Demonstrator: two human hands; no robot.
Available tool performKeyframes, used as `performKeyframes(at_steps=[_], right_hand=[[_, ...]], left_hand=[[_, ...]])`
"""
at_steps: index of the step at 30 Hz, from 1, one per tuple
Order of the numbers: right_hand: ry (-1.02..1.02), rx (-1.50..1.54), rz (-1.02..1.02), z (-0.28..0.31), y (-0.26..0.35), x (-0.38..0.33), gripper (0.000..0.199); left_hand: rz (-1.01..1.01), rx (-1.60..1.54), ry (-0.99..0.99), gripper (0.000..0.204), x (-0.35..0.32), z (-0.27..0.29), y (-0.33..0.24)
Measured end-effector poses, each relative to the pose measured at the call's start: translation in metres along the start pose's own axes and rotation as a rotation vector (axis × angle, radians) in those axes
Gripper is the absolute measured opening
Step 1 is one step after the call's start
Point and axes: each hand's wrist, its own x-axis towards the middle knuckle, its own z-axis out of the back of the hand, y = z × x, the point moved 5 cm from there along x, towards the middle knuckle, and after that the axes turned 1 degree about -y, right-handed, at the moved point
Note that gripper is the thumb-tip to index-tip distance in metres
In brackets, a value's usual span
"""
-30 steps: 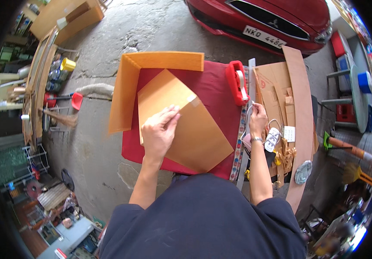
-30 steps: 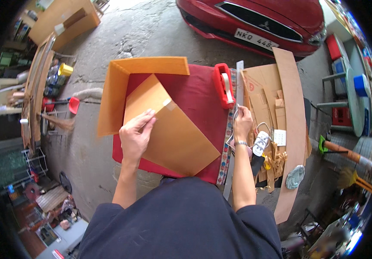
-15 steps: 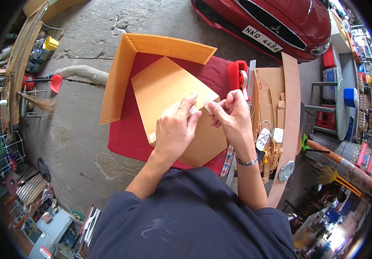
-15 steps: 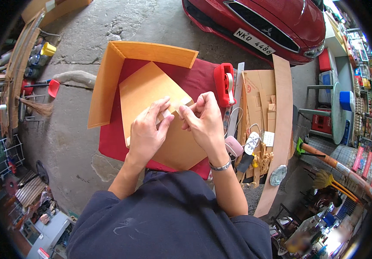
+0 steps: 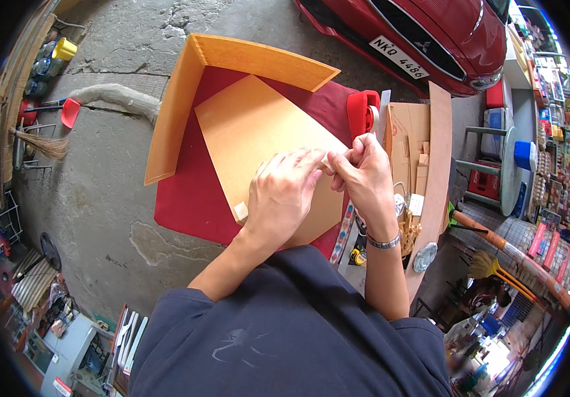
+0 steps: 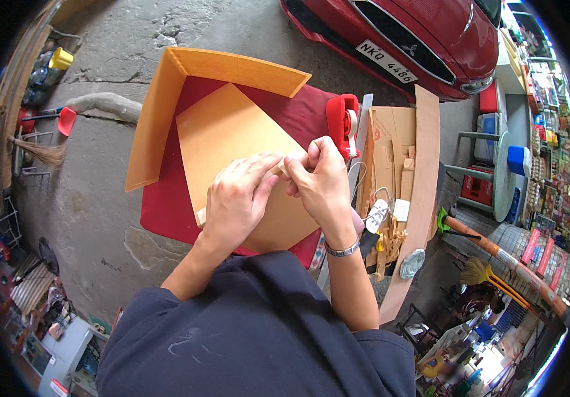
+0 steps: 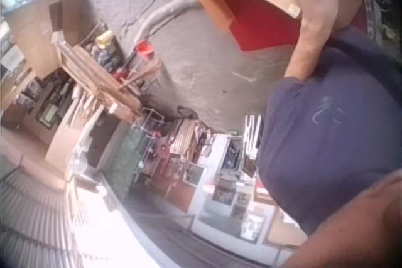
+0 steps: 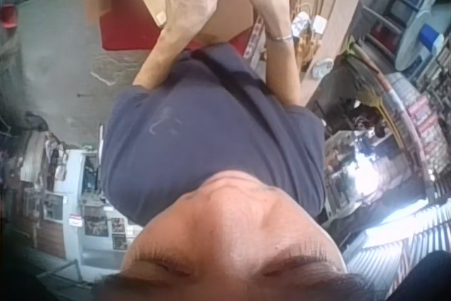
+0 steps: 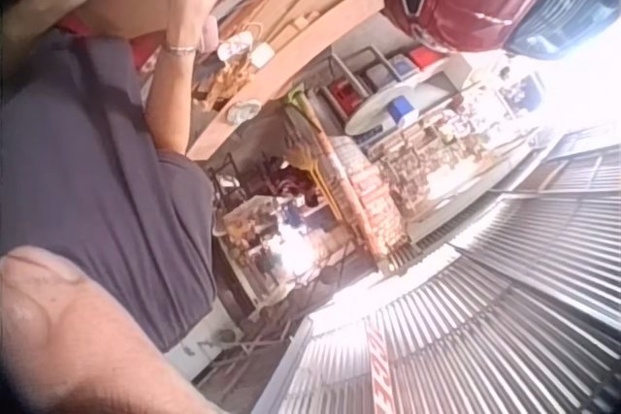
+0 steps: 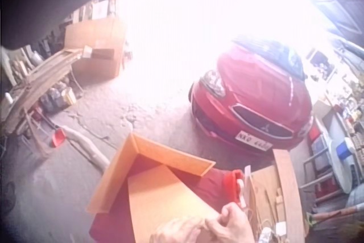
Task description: The person assembles small cardboard boxes by folding the flaps and securing them with adhesive tape. They handle multiple flat cardboard pieces, fold them into box shapes, and apply tape to the edges to hold the structure together.
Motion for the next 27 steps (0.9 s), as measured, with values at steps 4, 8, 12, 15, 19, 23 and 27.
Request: performKeyframes(at_steps=[4,8,12,15,19,23,27], right_hand=[[0.007,0.037,-0.008,-0.001,-0.003,-0.001,0.031],[0.005,0.034,-0.008,0.000,-0.003,-0.001,0.030],[0.012,0.039,-0.007,0.000,-0.004,0.000,0.031],[0.019,0.048,-0.002,-0.001,-0.004,-0.002,0.031],[0.019,0.049,0.017,-0.001,-0.006,-0.002,0.031],[-0.010,-0.027,0.043,-0.001,-0.004,-0.005,0.032],[-0.047,-0.072,0.019,0.003,-0.007,-0.010,0.029]], left_hand=[[0.019,0.004,0.010,0.030,-0.001,-0.004,0.002],[0.013,0.020,0.015,0.028,0.000,-0.005,0.002],[0.012,0.031,0.013,0.027,0.000,-0.004,0.002],[0.009,0.036,0.023,0.027,0.000,-0.004,0.002],[-0.005,0.053,0.027,0.027,0.000,-0.005,0.002],[-0.016,0.101,0.026,0.026,0.002,-0.005,0.000],[-0.020,0.060,0.023,0.022,0.001,-0.002,0.002]])
